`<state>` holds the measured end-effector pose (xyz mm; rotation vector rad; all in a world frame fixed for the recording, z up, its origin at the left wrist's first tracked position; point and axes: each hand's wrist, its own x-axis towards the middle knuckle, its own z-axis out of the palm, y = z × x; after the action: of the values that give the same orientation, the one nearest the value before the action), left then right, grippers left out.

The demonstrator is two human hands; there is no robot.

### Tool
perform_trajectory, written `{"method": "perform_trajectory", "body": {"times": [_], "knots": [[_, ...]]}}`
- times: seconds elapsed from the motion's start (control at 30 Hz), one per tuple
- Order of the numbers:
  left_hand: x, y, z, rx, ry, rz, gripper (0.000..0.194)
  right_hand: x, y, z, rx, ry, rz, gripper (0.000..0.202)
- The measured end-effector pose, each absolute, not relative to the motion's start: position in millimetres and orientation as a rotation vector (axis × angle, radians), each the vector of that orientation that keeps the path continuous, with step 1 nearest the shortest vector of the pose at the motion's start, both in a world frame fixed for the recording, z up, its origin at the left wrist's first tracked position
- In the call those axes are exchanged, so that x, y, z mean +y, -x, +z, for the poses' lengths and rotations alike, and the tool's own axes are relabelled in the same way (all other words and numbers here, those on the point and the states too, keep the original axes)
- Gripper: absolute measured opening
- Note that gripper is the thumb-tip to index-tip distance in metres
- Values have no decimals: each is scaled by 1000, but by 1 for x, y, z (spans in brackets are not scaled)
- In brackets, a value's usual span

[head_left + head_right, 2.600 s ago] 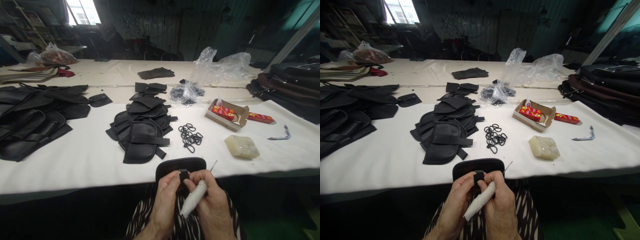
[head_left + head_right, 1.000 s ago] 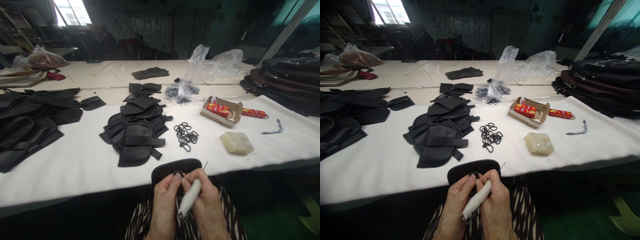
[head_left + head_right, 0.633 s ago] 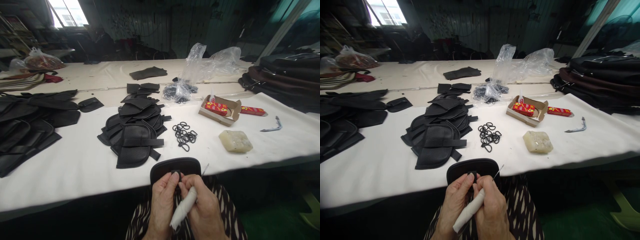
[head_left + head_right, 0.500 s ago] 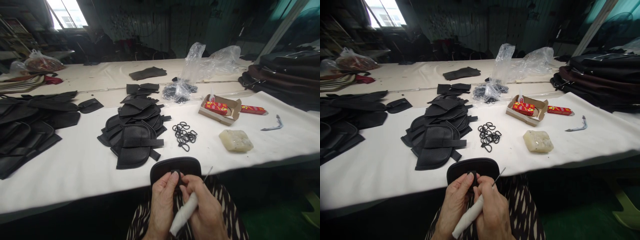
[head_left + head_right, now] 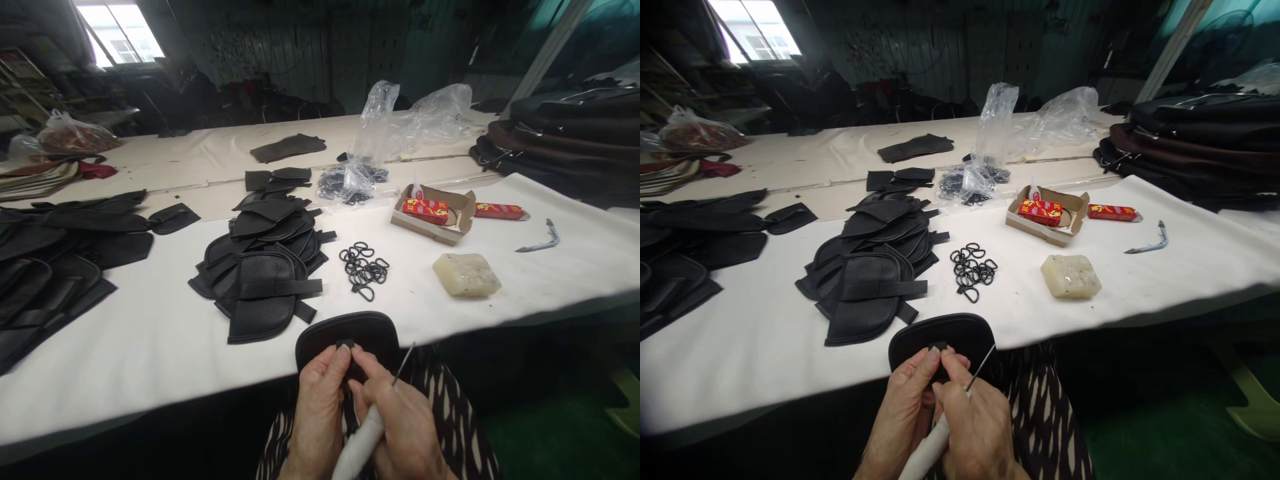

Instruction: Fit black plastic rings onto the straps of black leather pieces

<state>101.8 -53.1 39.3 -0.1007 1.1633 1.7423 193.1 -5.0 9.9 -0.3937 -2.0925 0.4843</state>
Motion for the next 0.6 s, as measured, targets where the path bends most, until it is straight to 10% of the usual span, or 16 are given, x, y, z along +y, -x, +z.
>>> {"method": "perform_trajectory", "body": {"times": [0.33,0.6], "knots": [[-53,-104,42,1224,140,1772,15,-1,-196,22,-2061,457,681,4],[-45,-99,46,1228,214,1745,14,38,-239,44,-1991,720,998,55]]}}
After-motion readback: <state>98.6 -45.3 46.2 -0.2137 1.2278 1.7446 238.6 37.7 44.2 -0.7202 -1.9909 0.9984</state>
